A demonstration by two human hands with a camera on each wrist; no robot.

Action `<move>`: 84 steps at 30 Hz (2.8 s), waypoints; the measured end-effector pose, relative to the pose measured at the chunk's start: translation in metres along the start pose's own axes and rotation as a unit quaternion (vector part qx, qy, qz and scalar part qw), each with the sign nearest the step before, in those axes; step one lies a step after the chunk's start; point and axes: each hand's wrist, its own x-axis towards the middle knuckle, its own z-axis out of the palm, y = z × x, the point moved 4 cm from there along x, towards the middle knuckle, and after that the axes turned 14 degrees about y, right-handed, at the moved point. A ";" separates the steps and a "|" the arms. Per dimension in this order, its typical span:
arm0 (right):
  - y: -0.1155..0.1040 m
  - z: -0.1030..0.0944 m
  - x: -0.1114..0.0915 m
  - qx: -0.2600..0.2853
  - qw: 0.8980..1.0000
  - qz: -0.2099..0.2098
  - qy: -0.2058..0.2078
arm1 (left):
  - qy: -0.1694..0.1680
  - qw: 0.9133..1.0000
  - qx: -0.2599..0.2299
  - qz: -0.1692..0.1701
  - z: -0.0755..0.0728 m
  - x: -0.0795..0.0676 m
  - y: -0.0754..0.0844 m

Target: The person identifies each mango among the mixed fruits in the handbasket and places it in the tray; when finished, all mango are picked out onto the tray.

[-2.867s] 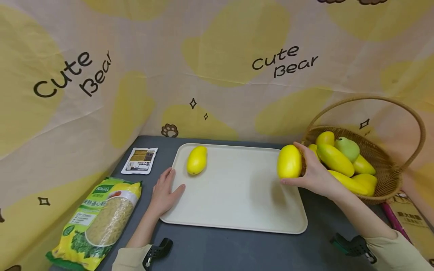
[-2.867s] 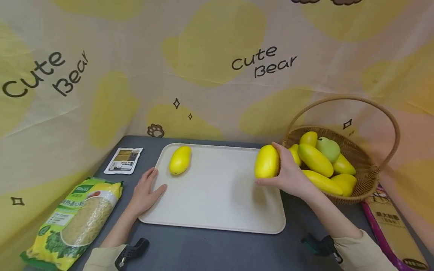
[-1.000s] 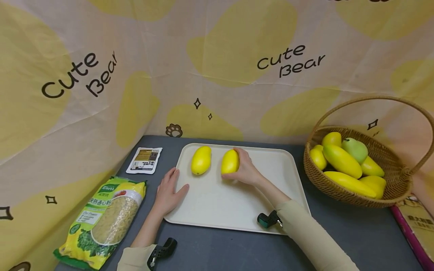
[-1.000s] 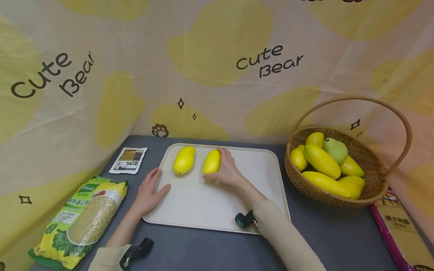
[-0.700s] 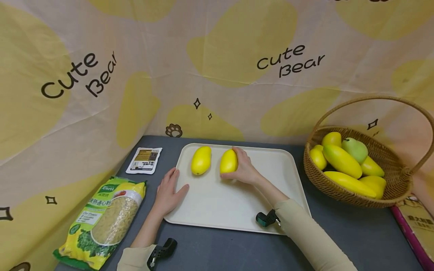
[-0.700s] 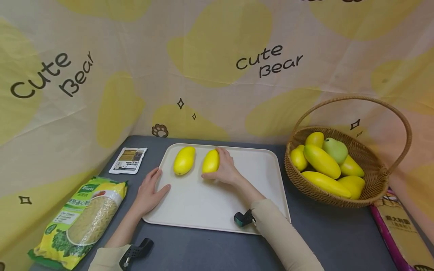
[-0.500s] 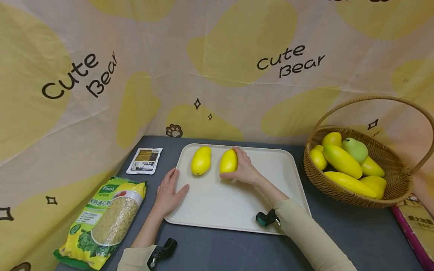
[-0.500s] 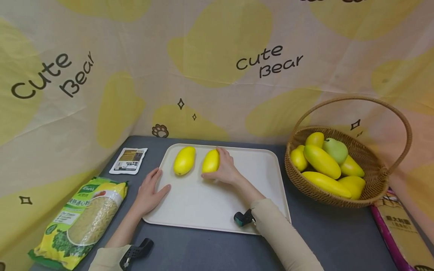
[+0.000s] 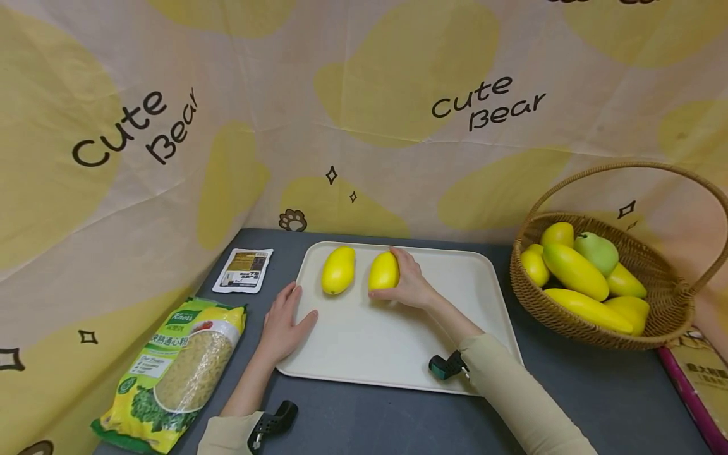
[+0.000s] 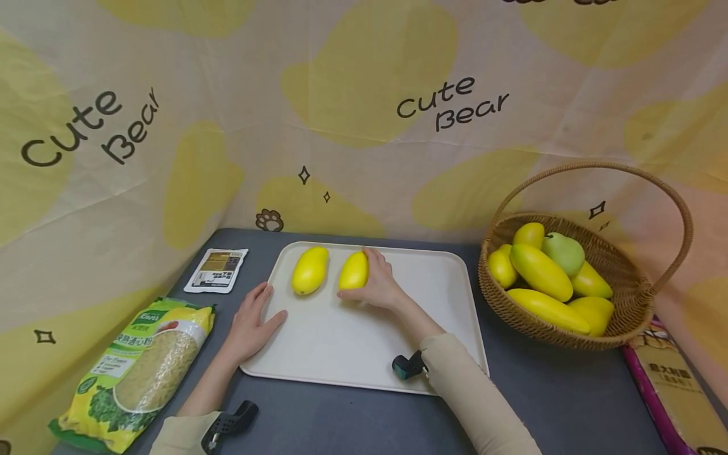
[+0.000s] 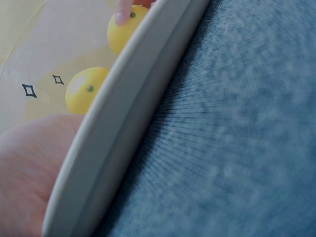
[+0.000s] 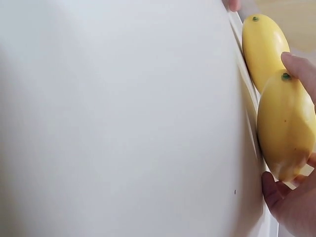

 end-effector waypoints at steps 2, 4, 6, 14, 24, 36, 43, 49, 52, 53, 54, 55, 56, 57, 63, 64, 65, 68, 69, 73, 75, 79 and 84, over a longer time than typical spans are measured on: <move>-0.001 -0.001 -0.001 0.003 1.000 -0.002 0.001 | 0.001 1.000 -0.001 0.001 0.000 0.000 0.000; -0.001 -0.002 -0.001 0.005 1.000 -0.007 0.003 | 0.001 1.000 -0.002 0.001 0.001 0.000 0.000; -0.001 -0.002 -0.001 0.005 1.000 -0.011 0.005 | 0.000 1.000 -0.002 0.000 0.001 0.000 0.000; 0.001 -0.004 -0.003 0.013 1.000 -0.011 0.004 | 0.000 1.000 0.002 0.000 0.001 0.000 0.000; 0.004 -0.003 -0.005 0.030 0.999 -0.013 0.007 | 0.006 1.000 -0.001 0.001 0.002 0.000 -0.002; 0.006 -0.006 -0.006 0.039 0.999 -0.003 0.007 | -0.002 1.000 0.002 0.000 0.003 0.001 -0.001; 0.002 -0.026 -0.015 0.073 0.997 0.008 0.027 | 0.005 1.000 0.002 0.003 0.004 0.001 -0.001; -0.006 -0.064 -0.031 0.122 0.991 0.026 0.057 | 0.002 1.000 0.003 0.001 0.004 0.001 -0.003; -0.013 -0.091 -0.043 0.117 0.992 0.006 0.049 | -0.002 1.000 0.002 0.000 0.005 0.001 -0.004; -0.015 -0.101 -0.046 0.109 0.993 -0.003 0.045 | -0.002 1.000 0.002 0.001 0.005 0.001 -0.004; -0.017 -0.111 -0.050 0.101 0.994 -0.011 0.040 | -0.001 1.000 0.002 0.002 0.005 0.001 -0.004; -0.019 -0.120 -0.053 0.093 0.995 -0.020 0.036 | 0.001 1.000 0.002 0.004 0.004 0.001 -0.004; -0.020 -0.131 -0.057 0.081 0.996 -0.026 0.032 | 0.004 1.000 0.000 0.006 0.004 0.001 -0.003; -0.020 -0.141 -0.060 0.068 0.997 -0.035 0.030 | 0.005 1.000 -0.001 0.008 0.004 0.001 -0.003; -0.016 -0.208 -0.075 -0.026 0.997 -0.061 0.027 | 0.006 1.000 0.002 0.012 0.005 0.001 -0.003; -0.015 -0.218 -0.075 -0.046 0.997 -0.064 0.026 | 0.006 1.000 0.004 0.011 0.004 0.001 -0.003; -0.014 -0.228 -0.075 -0.064 0.995 -0.067 0.023 | 0.006 1.000 0.004 0.010 0.004 0.001 -0.003; -0.007 -0.255 -0.072 -0.118 0.989 -0.088 0.013 | 0.004 1.000 0.004 0.007 0.003 0.002 -0.003; -0.003 -0.263 -0.070 -0.132 0.987 -0.096 0.010 | 0.004 1.000 0.004 0.006 0.002 0.002 -0.003; 0.014 -0.288 -0.065 -0.194 0.975 -0.106 0.006 | 0.002 1.000 0.001 0.006 0.003 0.002 -0.002; 0.024 -0.295 -0.062 -0.215 0.972 -0.097 -0.003 | 0.002 1.000 0.001 0.006 0.003 0.002 -0.002; 0.041 -0.302 -0.059 -0.250 0.964 -0.075 -0.044 | -0.002 1.000 0.000 0.006 0.004 0.001 -0.002; 0.055 -0.300 -0.057 -0.264 0.958 -0.043 -0.105 | 0.000 1.000 -0.002 0.008 0.004 0.001 -0.002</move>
